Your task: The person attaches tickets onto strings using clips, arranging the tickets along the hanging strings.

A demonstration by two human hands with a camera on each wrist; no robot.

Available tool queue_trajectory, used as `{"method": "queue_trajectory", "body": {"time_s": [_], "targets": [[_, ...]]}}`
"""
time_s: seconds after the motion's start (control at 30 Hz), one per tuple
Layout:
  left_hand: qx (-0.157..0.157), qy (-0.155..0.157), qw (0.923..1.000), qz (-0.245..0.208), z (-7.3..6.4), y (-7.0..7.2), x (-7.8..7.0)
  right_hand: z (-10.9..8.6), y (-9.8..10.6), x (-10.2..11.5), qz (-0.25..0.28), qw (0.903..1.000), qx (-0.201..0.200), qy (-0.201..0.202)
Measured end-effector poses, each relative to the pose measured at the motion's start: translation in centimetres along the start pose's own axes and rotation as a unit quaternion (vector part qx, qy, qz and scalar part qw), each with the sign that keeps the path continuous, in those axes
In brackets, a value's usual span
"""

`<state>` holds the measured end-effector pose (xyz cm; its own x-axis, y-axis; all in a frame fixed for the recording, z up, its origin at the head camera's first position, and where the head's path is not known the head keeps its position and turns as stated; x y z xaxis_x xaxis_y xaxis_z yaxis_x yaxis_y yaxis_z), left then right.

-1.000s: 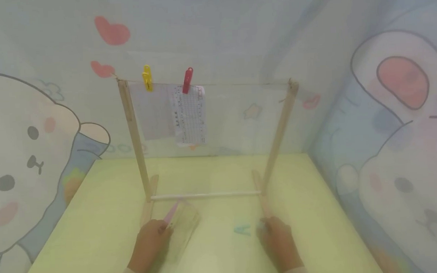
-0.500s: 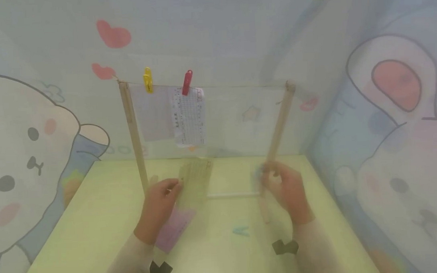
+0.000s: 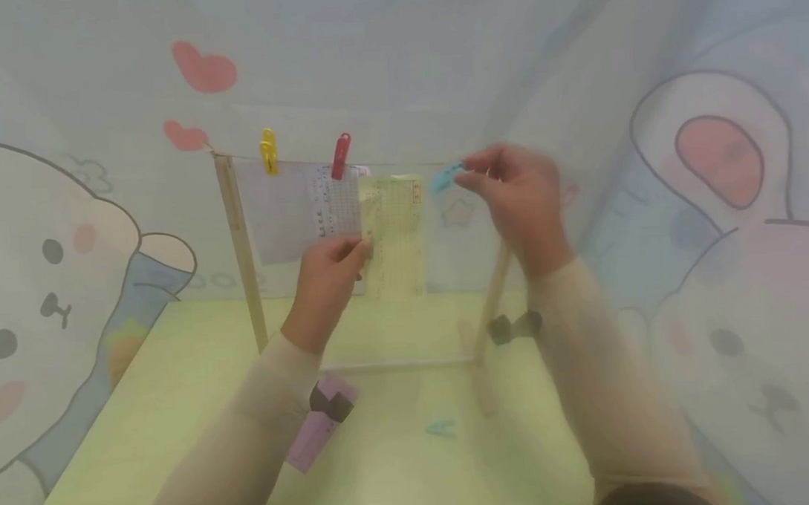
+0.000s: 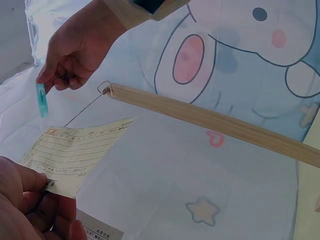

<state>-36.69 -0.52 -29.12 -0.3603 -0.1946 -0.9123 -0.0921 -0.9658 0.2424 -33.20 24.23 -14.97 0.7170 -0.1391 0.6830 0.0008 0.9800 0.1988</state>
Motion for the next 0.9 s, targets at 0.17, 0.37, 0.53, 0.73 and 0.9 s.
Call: {"method": "queue_trajectory", "body": {"time_s": [0.17,0.37,0.53,0.73,0.9], "targets": [[0.002,0.045,0.9988,-0.018,0.9,-0.4,-0.7,3.9,-1.7,0.1,-0.046,0.9981,0.026,-0.031],[-0.002,0.057,0.998,-0.026,1.3,-0.4,-0.6,7.1,-3.9,-0.3,-0.133,0.986,0.075,-0.065],[-0.008,0.042,0.999,-0.009,1.9,-0.3,-0.8,8.1,-4.4,-1.2,-0.168,0.9752,0.102,-0.101],[-0.012,0.04,0.9991,0.001,2.5,-0.1,-0.9,8.3,-4.5,-2.4,-0.157,0.9683,0.136,-0.139],[-0.012,0.046,0.9987,-0.015,2.6,-0.2,-0.6,8.0,-5.0,-3.0,-0.186,0.9467,0.193,-0.179]]}}
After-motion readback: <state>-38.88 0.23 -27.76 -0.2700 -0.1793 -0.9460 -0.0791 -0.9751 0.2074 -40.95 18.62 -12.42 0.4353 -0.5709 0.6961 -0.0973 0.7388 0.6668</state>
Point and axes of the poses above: each hand's wrist, its own z-axis towards the middle knuckle, its own y-axis out of the back of the hand, x = y × z, the point moved 8 cm from there along z, towards the middle knuckle, and after that the axes turned 11 degrees about x, right-handed, at the moved point
